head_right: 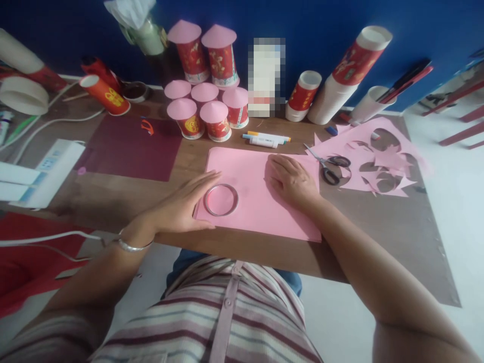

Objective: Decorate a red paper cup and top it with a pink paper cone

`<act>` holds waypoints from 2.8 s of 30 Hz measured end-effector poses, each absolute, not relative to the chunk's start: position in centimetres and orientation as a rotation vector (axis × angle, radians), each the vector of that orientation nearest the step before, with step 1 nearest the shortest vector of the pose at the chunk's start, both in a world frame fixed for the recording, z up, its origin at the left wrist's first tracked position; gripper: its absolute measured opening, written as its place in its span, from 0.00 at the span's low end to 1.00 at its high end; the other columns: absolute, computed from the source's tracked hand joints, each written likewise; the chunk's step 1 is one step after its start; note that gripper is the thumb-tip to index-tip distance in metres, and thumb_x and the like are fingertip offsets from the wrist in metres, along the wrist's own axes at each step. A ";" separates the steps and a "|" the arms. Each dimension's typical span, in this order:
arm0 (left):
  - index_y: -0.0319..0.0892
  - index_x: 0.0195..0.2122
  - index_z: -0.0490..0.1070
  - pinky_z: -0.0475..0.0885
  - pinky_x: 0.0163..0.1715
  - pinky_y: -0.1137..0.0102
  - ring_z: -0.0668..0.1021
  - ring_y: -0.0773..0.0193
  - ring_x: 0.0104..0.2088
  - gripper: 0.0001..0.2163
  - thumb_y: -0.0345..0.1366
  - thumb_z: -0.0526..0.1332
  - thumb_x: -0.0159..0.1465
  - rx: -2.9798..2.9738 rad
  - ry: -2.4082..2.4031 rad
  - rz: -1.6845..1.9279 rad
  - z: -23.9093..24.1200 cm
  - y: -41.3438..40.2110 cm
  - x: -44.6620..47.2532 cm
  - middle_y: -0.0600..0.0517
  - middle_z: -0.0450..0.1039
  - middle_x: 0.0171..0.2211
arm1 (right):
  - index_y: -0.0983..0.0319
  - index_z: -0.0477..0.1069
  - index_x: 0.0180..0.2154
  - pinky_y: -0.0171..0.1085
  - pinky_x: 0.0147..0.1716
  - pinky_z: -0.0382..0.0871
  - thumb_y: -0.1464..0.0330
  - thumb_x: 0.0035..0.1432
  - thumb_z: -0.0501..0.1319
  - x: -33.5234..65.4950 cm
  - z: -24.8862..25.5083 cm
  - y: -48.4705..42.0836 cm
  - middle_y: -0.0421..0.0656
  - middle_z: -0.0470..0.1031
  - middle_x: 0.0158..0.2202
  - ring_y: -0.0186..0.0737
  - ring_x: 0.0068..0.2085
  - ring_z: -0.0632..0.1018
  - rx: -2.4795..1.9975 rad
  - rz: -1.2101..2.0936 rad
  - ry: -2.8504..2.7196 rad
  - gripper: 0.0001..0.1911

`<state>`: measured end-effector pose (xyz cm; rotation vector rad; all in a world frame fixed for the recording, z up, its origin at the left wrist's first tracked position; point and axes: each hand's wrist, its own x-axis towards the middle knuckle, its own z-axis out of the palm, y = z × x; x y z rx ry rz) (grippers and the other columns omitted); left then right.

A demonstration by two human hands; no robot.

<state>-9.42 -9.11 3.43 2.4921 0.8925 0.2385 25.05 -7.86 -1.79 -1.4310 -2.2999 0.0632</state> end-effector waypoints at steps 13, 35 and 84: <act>0.46 0.70 0.56 0.60 0.71 0.55 0.64 0.49 0.70 0.38 0.44 0.71 0.62 2.368 0.902 0.210 3.1 -8.0 -10.2 0.44 0.63 0.69 | 0.65 0.69 0.62 0.56 0.62 0.71 0.66 0.67 0.58 25.3 -1.7 -7.8 0.56 0.73 0.63 0.59 0.63 0.74 -1.388 0.059 -2.311 0.24; 0.49 0.71 0.56 0.62 0.71 0.54 0.65 0.50 0.70 0.37 0.47 0.69 0.64 2.351 0.863 0.197 3.2 -8.1 -11.0 0.46 0.62 0.70 | 0.67 0.69 0.61 0.56 0.61 0.72 0.66 0.67 0.58 25.3 -1.8 -7.7 0.58 0.73 0.63 0.60 0.62 0.75 -1.345 0.008 -2.330 0.23; 0.39 0.54 0.75 0.75 0.61 0.59 0.81 0.57 0.55 0.14 0.28 0.63 0.67 2.835 0.870 0.983 2.2 -16.6 -7.9 0.46 0.81 0.53 | 0.61 0.68 0.62 0.60 0.60 0.73 0.66 0.67 0.60 25.3 -1.3 -7.6 0.56 0.73 0.62 0.59 0.62 0.75 -1.320 0.039 -2.368 0.23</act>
